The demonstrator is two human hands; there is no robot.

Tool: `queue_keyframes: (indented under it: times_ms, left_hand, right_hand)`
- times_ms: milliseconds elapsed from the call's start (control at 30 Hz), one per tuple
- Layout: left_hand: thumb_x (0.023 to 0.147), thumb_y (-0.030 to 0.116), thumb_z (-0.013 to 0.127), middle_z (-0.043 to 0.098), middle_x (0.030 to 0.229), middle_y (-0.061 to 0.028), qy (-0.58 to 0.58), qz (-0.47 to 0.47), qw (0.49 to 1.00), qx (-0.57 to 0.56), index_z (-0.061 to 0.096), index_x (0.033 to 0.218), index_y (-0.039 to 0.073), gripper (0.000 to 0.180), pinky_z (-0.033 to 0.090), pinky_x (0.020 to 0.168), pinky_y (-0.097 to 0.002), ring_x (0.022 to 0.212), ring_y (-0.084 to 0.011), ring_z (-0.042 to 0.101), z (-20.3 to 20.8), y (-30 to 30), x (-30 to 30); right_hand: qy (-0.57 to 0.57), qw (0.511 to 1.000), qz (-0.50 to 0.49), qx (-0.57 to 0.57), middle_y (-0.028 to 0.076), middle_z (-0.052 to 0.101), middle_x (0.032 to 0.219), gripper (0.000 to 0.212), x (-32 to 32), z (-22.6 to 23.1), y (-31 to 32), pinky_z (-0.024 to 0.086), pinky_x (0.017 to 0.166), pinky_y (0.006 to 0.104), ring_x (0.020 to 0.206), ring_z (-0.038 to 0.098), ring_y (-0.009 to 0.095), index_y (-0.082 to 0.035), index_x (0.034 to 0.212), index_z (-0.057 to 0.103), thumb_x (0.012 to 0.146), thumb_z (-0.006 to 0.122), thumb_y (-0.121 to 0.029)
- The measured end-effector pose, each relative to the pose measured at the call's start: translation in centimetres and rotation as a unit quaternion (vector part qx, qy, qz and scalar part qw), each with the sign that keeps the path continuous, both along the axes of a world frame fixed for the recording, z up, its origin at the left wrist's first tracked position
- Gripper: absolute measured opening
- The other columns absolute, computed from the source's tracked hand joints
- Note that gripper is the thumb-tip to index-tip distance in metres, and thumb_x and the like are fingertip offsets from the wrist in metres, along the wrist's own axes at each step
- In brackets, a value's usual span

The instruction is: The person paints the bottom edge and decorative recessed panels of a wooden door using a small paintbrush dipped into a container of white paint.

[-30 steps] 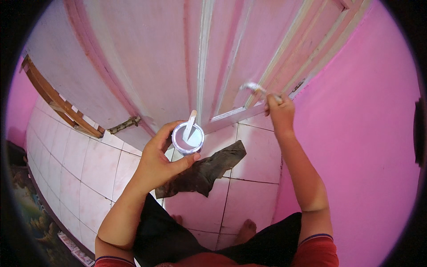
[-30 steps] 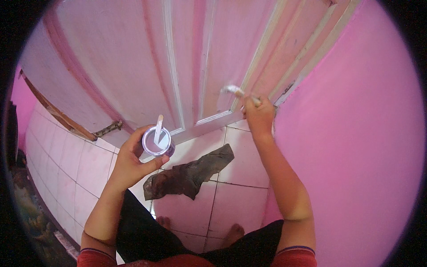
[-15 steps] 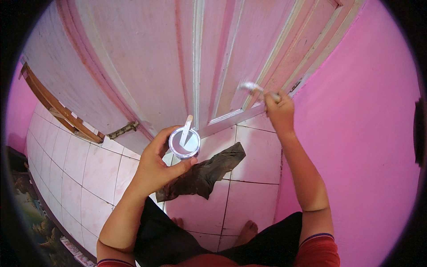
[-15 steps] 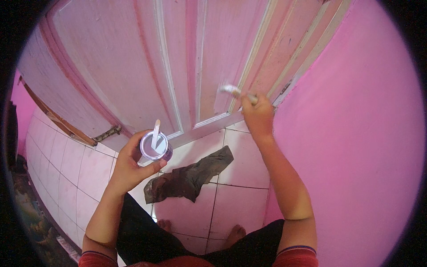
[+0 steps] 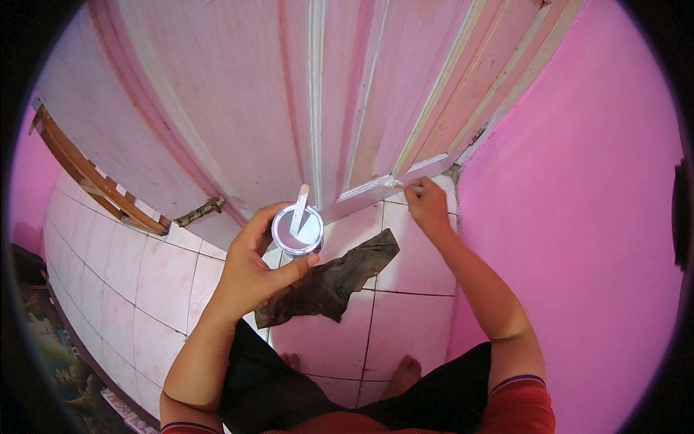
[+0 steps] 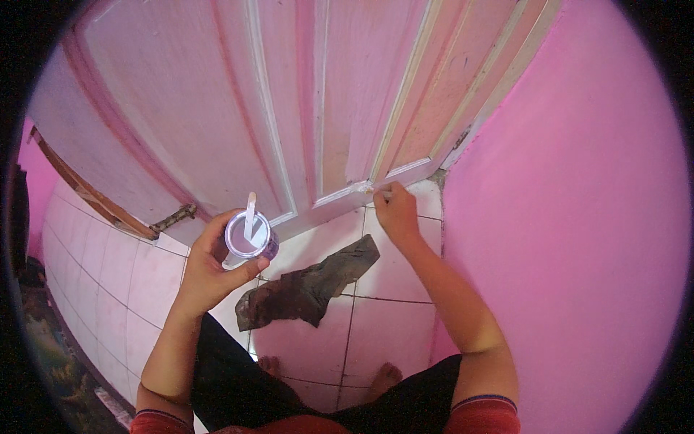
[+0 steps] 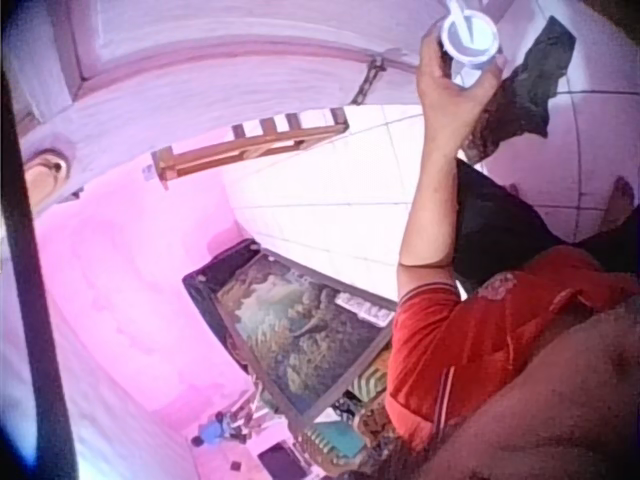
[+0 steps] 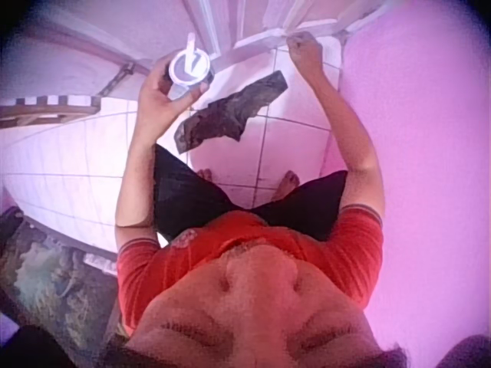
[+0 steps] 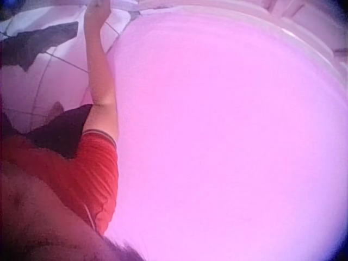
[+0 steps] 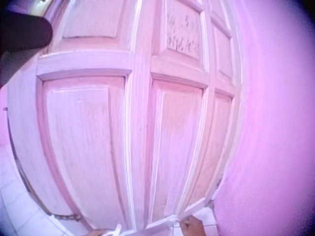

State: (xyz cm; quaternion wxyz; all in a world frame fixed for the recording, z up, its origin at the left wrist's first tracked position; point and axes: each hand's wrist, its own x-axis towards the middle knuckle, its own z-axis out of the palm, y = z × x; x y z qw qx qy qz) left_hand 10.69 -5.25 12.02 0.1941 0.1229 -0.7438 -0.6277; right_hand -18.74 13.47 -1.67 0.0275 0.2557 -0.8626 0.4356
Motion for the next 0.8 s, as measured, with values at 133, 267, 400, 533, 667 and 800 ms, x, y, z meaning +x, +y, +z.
queue_keyframes:
  times_ms: [133, 267, 400, 533, 667, 800]
  left_hand:
    - [0.076, 0.006, 0.082, 0.060, 0.122, -0.0057, -0.007, -0.001, 1.000, 0.006, 0.052, 0.133, 0.004, 0.065, 0.038, 0.109, -0.0341, 0.120, -0.0170, 0.056, 0.3, 0.1, -0.1]
    - [0.076, 0.005, 0.082, 0.060, 0.122, -0.0058, -0.009, 0.013, 1.000, -0.006, 0.052, 0.133, 0.004, 0.064, 0.038, 0.109, -0.0338, 0.120, -0.0168, 0.056, 0.0, -0.4, 0.5]
    - [0.076, 0.005, 0.082, 0.060, 0.122, -0.0058, 0.005, 0.000, 1.000, 0.002, 0.052, 0.133, 0.004, 0.064, 0.039, 0.108, -0.0337, 0.120, -0.0165, 0.056, -0.5, -0.5, 0.1]
    - [0.077, 0.004, 0.081, 0.060, 0.121, -0.0056, -0.002, -0.003, 1.000, -0.003, 0.052, 0.133, 0.003, 0.064, 0.039, 0.108, -0.0336, 0.119, -0.0163, 0.056, 0.0, -0.2, -0.2]
    - [0.077, 0.005, 0.081, 0.060, 0.121, -0.0055, 0.003, -0.007, 1.000, 0.003, 0.052, 0.133, 0.003, 0.064, 0.039, 0.108, -0.0335, 0.119, -0.0163, 0.056, 0.1, 0.1, -0.3]
    - [0.076, 0.007, 0.082, 0.060, 0.120, -0.0056, -0.002, 0.009, 1.000, -0.009, 0.052, 0.132, 0.003, 0.064, 0.039, 0.107, -0.0329, 0.119, -0.0161, 0.056, 0.0, -0.4, 0.3]
  right_hand:
    - [-0.031, 0.998, -0.018, -0.048, 0.023, 0.067, 0.075, 0.027, -0.5, -1.7, -1.4, 0.052, 0.064, 0.0412, 0.068, 0.068, 0.035, 0.004, 0.092, 0.067, 0.086, 0.068, -0.023]
    - [-0.038, 0.990, -0.015, -0.132, 0.022, 0.067, 0.075, 0.024, 2.4, 6.0, -2.4, 0.051, 0.062, 0.0413, 0.065, 0.067, 0.033, 0.005, 0.092, 0.066, 0.087, 0.067, -0.019]
    - [0.021, 0.999, -0.007, -0.046, 0.007, 0.063, 0.066, 0.018, 2.6, 8.6, 0.0, 0.046, 0.051, 0.0283, 0.055, 0.058, 0.010, 0.001, 0.098, 0.067, 0.092, 0.067, -0.016]
    - [0.045, 0.998, 0.050, -0.009, 0.022, 0.067, 0.075, 0.022, 2.5, 3.0, -0.2, 0.051, 0.063, 0.0422, 0.067, 0.068, 0.036, 0.003, 0.095, 0.065, 0.091, 0.065, -0.018]
    - [0.085, 0.993, 0.073, -0.035, 0.018, 0.065, 0.072, 0.020, 1.7, 1.5, -1.6, 0.048, 0.059, 0.0367, 0.065, 0.062, 0.025, 0.001, 0.098, 0.065, 0.092, 0.066, -0.017]
    - [0.139, 0.985, 0.037, -0.092, 0.022, 0.066, 0.075, 0.020, 4.0, 9.6, -2.5, 0.051, 0.062, 0.0414, 0.068, 0.068, 0.035, 0.000, 0.100, 0.066, 0.094, 0.064, -0.020]
